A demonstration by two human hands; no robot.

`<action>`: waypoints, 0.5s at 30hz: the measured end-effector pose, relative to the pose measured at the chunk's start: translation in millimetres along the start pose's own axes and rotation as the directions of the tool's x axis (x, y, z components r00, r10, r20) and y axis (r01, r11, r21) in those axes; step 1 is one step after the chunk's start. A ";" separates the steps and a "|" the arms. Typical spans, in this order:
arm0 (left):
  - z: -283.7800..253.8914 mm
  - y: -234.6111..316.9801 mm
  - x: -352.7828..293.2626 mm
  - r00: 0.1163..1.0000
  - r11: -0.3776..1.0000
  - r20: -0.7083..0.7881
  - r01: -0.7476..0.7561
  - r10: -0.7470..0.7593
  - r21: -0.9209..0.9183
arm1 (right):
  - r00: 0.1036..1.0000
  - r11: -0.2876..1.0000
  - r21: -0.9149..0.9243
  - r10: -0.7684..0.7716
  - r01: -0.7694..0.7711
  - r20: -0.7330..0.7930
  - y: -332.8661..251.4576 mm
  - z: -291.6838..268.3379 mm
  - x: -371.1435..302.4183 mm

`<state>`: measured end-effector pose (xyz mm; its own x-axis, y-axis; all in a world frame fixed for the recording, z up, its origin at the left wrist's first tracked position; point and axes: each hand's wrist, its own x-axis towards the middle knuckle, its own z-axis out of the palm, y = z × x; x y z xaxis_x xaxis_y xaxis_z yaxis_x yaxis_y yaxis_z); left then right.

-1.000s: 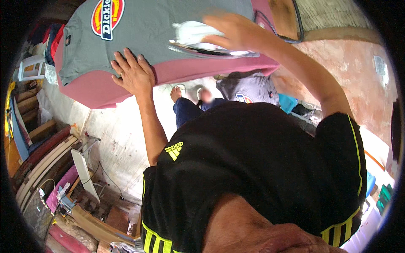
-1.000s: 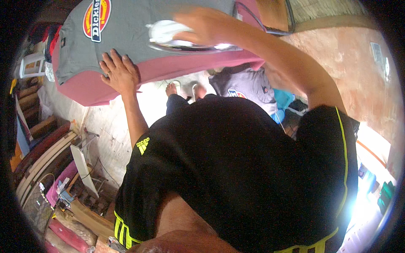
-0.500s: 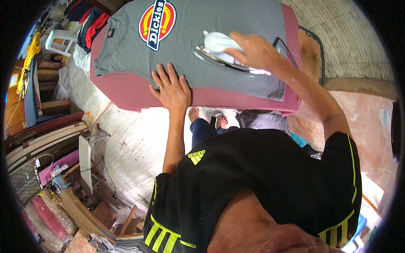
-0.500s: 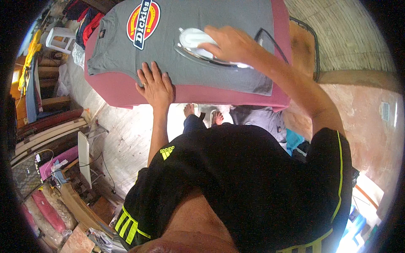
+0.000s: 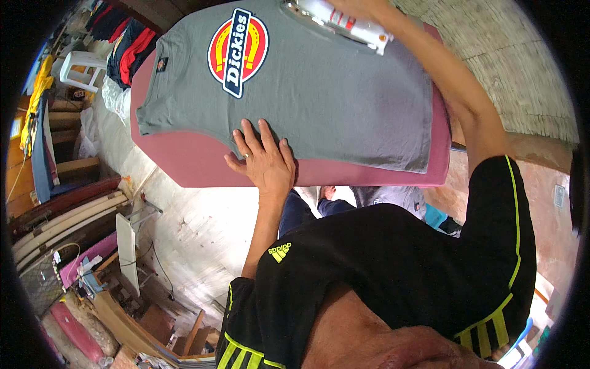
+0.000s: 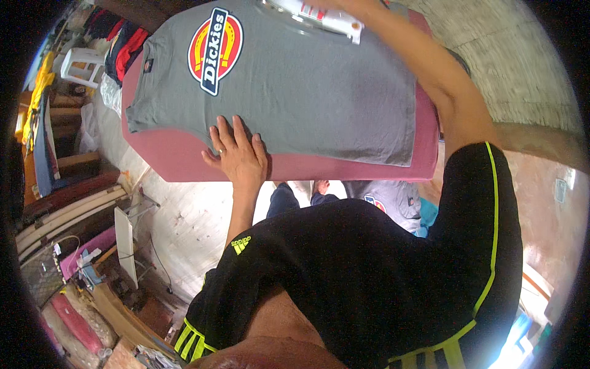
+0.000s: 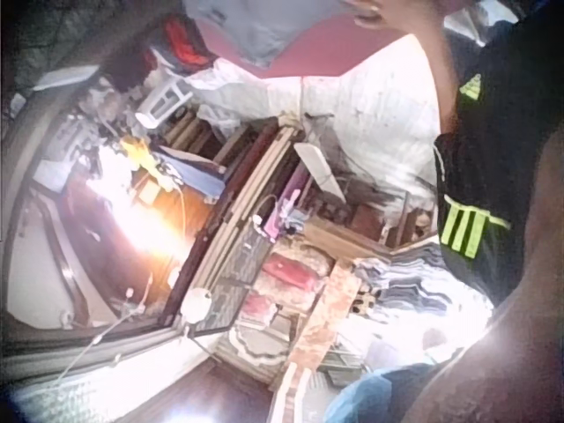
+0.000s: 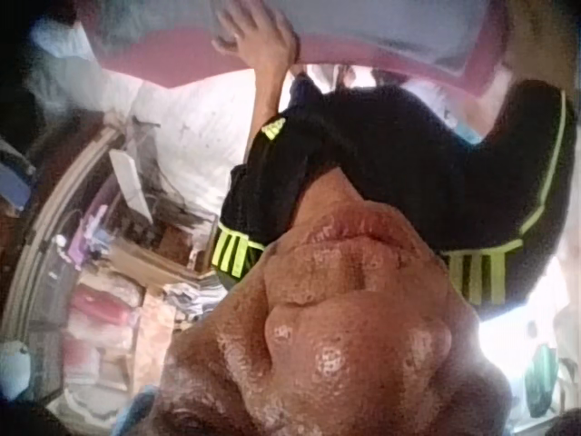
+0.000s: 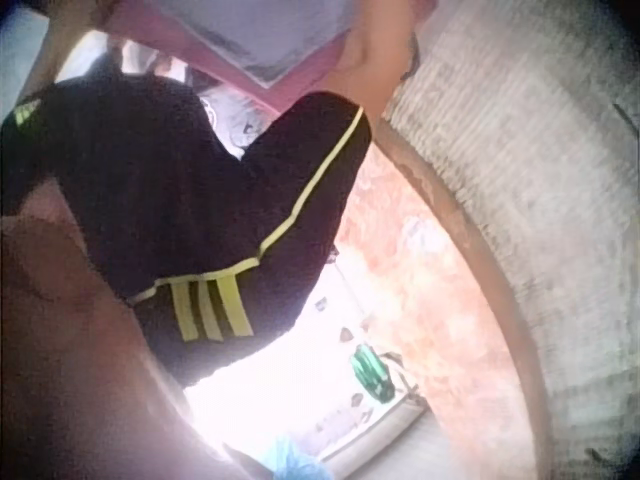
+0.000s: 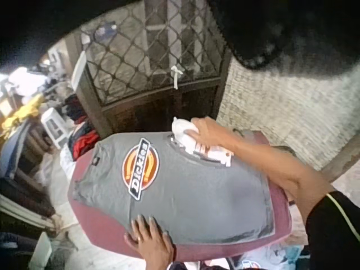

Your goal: The person irons a grey Dickies t-shirt on a pink ironing board. They smooth the fabric, use a white steam iron to press the front and back, and flip the shirt to iron different sections. The shirt is handled one at a time and placed back on the board after ironing.

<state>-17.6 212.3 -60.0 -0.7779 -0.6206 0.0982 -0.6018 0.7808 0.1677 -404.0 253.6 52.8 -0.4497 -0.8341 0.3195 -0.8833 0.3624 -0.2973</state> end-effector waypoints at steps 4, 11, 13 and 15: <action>-37.4 10.8 33.9 0.985 0.992 0.143 -0.083 0.095 -0.092 | 0.983 0.997 0.025 -0.081 0.078 0.162 -25.6 -14.4 -71.6; 16.1 52.8 41.4 0.925 0.890 -0.063 -0.379 0.376 -0.253 | 0.957 0.989 -0.096 0.135 -0.114 0.257 11.1 -53.7 -124.5; 14.3 57.3 43.9 0.915 0.888 -0.034 -0.399 0.402 -0.230 | 0.978 0.967 -0.200 0.181 -0.158 0.104 59.4 -62.0 -115.5; 14.6 57.3 42.0 0.913 0.890 -0.045 -0.405 0.405 -0.209 | 0.978 0.958 -0.201 0.211 -0.206 0.000 90.4 -69.7 -96.2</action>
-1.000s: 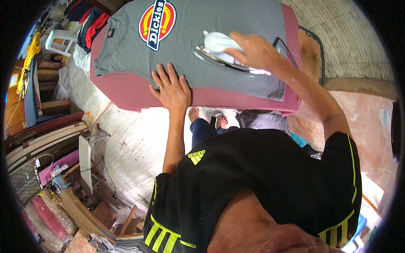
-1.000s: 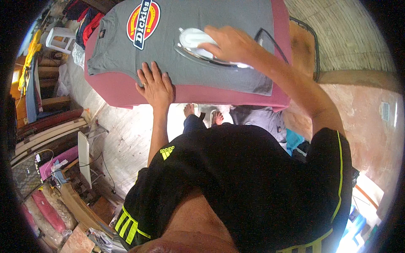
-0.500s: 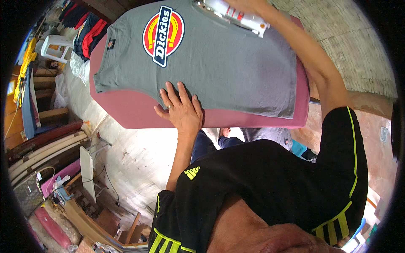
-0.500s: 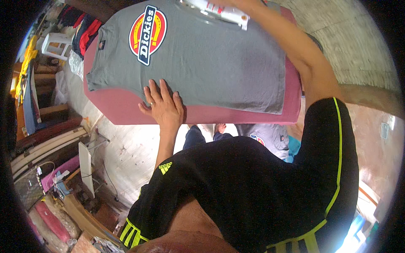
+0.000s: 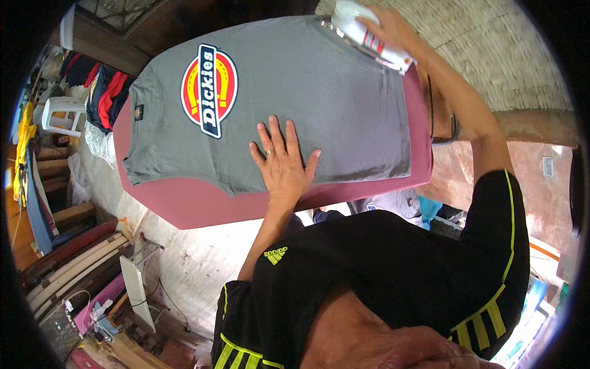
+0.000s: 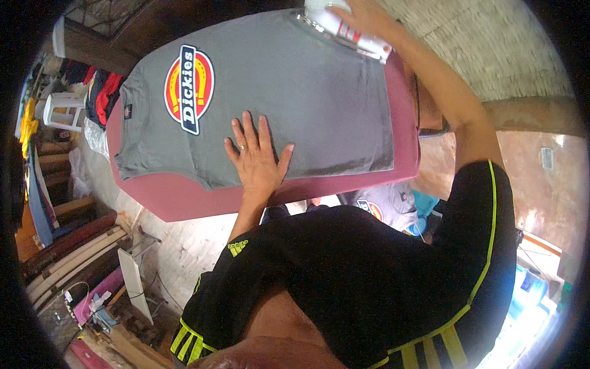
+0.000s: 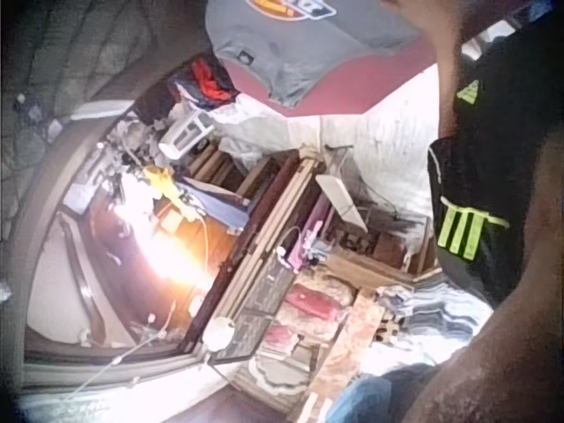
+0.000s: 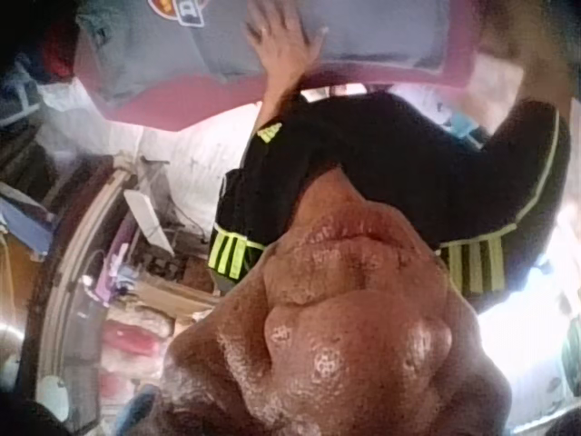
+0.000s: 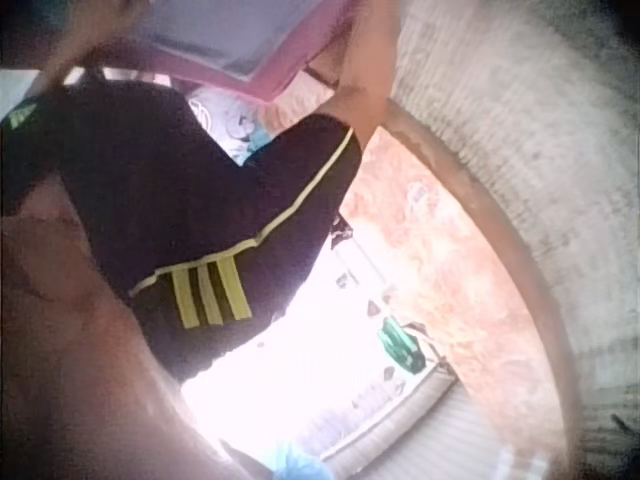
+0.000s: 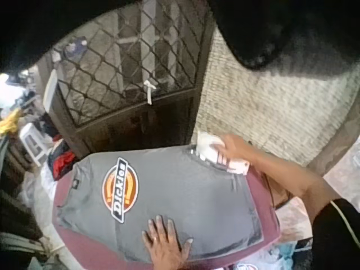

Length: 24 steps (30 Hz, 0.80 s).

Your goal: The person irons a grey Dickies t-shirt on a pink ironing board. They smooth the fabric, use a white steam iron to press the front and back, and flip the shirt to iron different sections. The shirt is handled one at a time and placed back on the board after ironing.

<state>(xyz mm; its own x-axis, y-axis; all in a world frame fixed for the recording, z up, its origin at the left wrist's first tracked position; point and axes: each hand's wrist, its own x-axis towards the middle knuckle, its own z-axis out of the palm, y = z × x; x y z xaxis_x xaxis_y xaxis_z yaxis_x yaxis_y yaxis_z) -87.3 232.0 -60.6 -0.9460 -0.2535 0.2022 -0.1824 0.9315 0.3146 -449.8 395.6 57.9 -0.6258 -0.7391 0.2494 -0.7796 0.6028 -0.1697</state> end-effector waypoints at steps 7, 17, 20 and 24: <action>-2.5 0.8 -2.5 0.997 0.998 -0.050 0.062 -0.060 0.032 | 0.971 0.951 0.230 0.175 -0.209 0.160 -58.5 -17.8 -10.1; 7.7 -12.5 1.1 0.975 0.987 -0.163 0.160 -0.153 0.031 | 0.928 0.947 0.300 -0.208 0.112 0.309 -126.0 -27.4 -209.6; -2.5 -12.6 7.7 0.984 0.989 -0.138 0.126 -0.115 0.077 | 0.955 0.983 0.180 -0.093 0.043 0.282 -105.7 -28.3 -211.3; -28.1 -27.8 59.5 0.993 0.999 -0.112 -0.047 0.045 -0.021 | 0.991 0.991 -0.028 0.133 -0.134 -0.024 -50.8 -15.9 -157.5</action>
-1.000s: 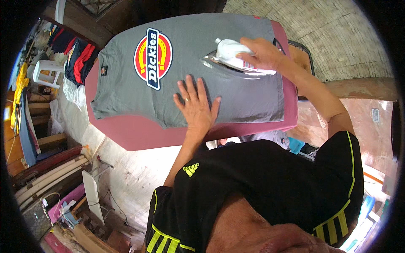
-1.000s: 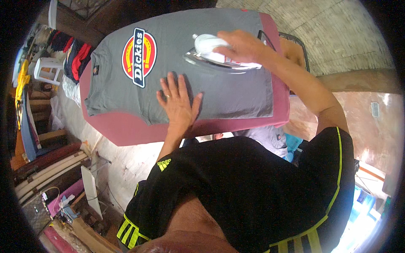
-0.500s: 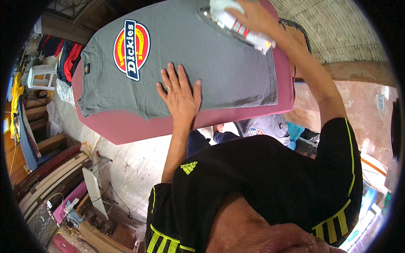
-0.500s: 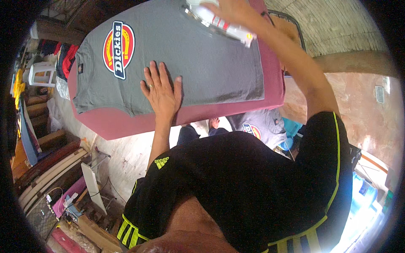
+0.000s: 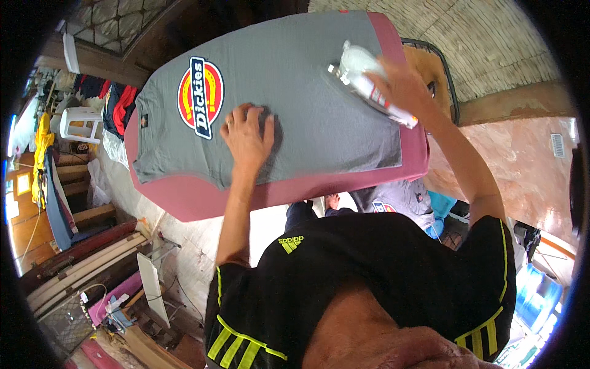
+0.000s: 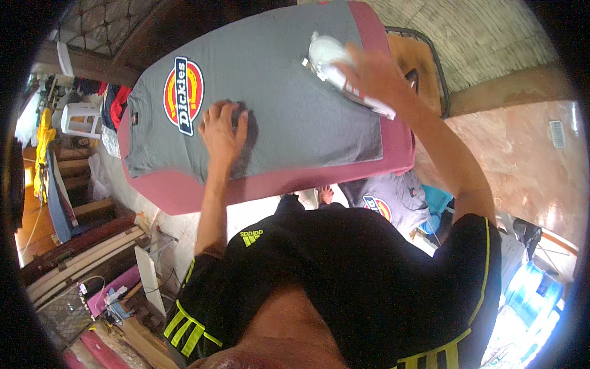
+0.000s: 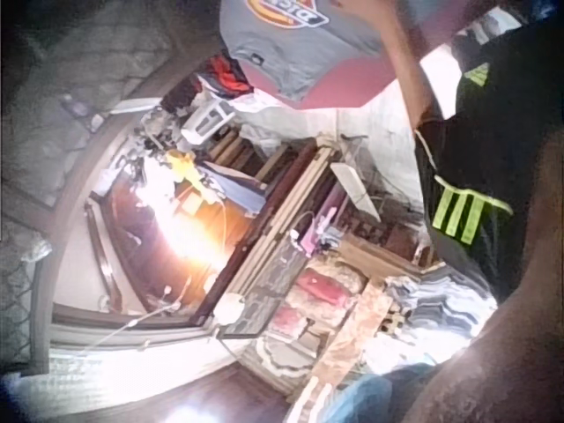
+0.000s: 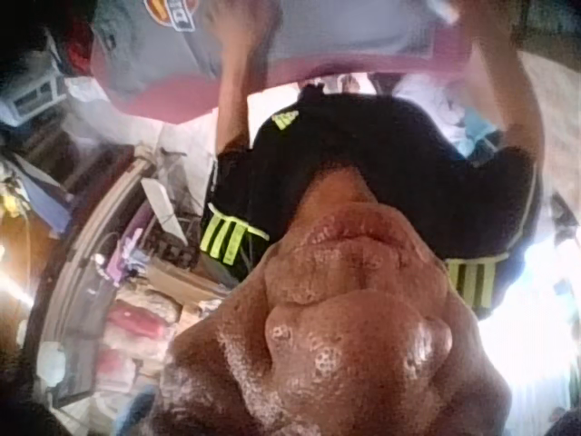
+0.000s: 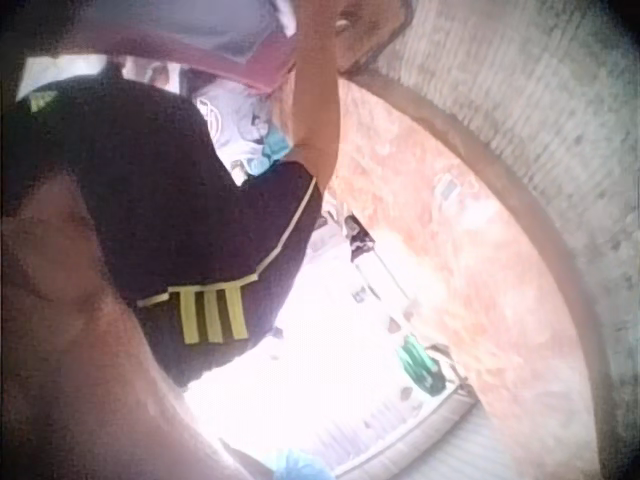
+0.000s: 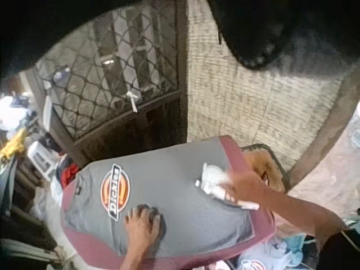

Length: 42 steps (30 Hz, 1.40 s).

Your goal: The person irons a grey Dickies t-shirt on a pink ironing board. They smooth the fabric, use a white steam iron to press the front and back, and flip the shirt to iron different sections. The shirt is handled one at a time and placed back on the board after ironing.

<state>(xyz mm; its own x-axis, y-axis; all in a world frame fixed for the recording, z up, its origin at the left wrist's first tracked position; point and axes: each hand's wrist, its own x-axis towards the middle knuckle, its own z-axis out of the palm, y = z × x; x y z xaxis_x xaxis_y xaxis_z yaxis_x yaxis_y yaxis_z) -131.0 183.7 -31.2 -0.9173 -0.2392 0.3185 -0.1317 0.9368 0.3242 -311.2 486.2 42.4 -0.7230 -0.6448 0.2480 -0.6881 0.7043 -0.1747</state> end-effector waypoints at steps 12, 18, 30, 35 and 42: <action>100.4 -50.2 280.3 0.752 0.723 -0.151 -0.659 0.642 -0.206 | 0.954 0.958 0.060 0.284 -0.279 -0.094 27.2 17.1 91.0; 108.9 -45.7 300.2 0.741 0.681 -0.027 -0.632 0.671 -0.370 | 0.957 0.966 0.082 0.254 -0.244 -0.139 29.8 20.3 88.4; 108.5 -72.9 310.6 0.889 0.837 -0.193 -0.457 0.415 -0.301 | 0.997 0.989 0.126 0.071 -0.076 0.044 29.2 10.7 90.5; -24.0 -153.6 233.2 0.944 0.841 -0.328 -0.210 0.042 -0.498 | 0.955 0.942 0.216 -0.282 0.258 0.087 14.6 14.1 106.7; -166.1 -294.6 -80.5 0.670 0.836 -0.500 0.443 -0.549 -0.325 | 0.962 0.941 0.237 -0.265 0.241 0.074 -73.8 27.7 182.9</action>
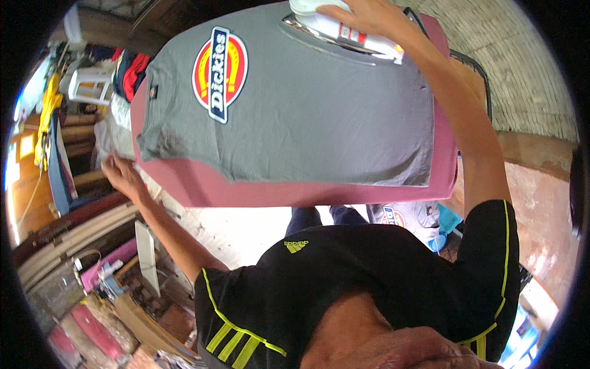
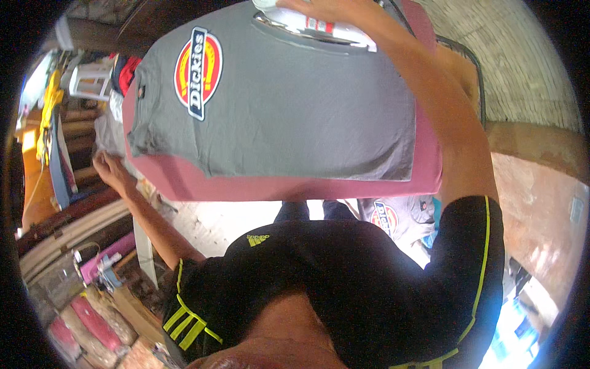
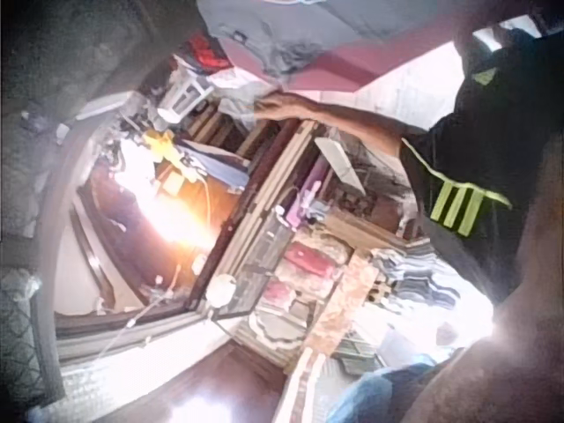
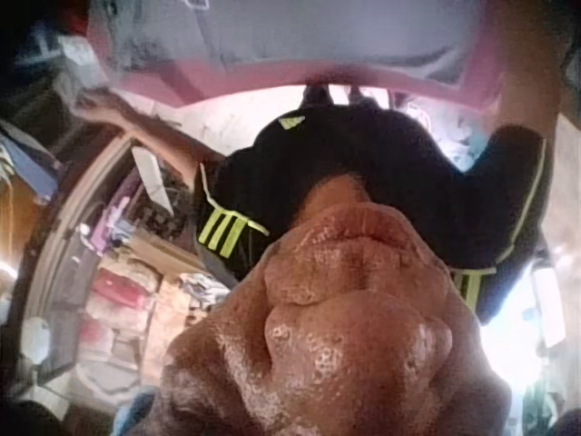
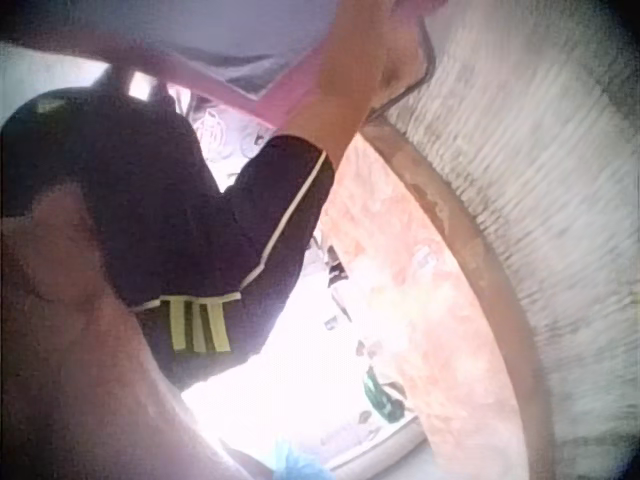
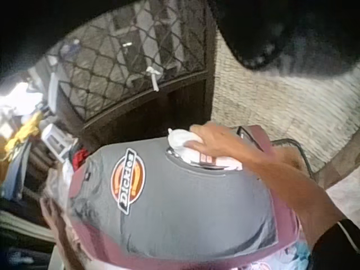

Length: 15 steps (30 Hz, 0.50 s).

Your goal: The person irons a grey Dickies t-shirt on a pink ironing board. They smooth the fabric, use a white steam iron to press the front and back, and flip the shirt to iron different sections. The shirt is handled one at a time and placed back on the board after ironing.

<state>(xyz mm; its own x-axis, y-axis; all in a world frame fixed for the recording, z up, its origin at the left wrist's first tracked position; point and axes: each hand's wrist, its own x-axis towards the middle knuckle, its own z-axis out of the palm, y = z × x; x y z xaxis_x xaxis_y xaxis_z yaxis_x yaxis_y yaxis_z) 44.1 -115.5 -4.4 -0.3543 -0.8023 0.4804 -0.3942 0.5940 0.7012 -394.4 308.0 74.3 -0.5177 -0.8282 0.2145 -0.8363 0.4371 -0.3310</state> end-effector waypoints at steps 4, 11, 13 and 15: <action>-95.0 -41.6 -134.3 0.992 0.156 -0.025 0.006 0.120 0.988 | 0.997 0.995 0.054 -0.079 0.080 -0.013 -10.6 25.4 15.5; -104.9 -40.1 -284.4 0.872 0.779 0.015 0.430 -0.490 0.457 | 0.986 0.996 0.047 -0.079 0.073 0.148 -83.1 33.1 -74.7; -52.3 25.4 -293.4 0.914 0.900 0.038 0.390 -0.405 0.195 | 0.989 0.997 0.024 -0.081 0.078 0.123 -78.2 34.7 -77.8; -13.9 74.8 -289.8 0.934 0.935 0.054 0.352 -0.353 0.026 | 0.990 0.989 0.077 -0.132 0.128 0.050 -70.4 38.0 -70.6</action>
<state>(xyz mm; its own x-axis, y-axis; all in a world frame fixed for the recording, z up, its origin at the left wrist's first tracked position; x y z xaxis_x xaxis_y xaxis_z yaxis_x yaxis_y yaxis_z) 129.1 160.6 -83.8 -0.2378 -0.9559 0.1722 -0.5157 0.2745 0.8116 -292.1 322.4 47.5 -0.3928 -0.8953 0.2101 -0.8794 0.2988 -0.3706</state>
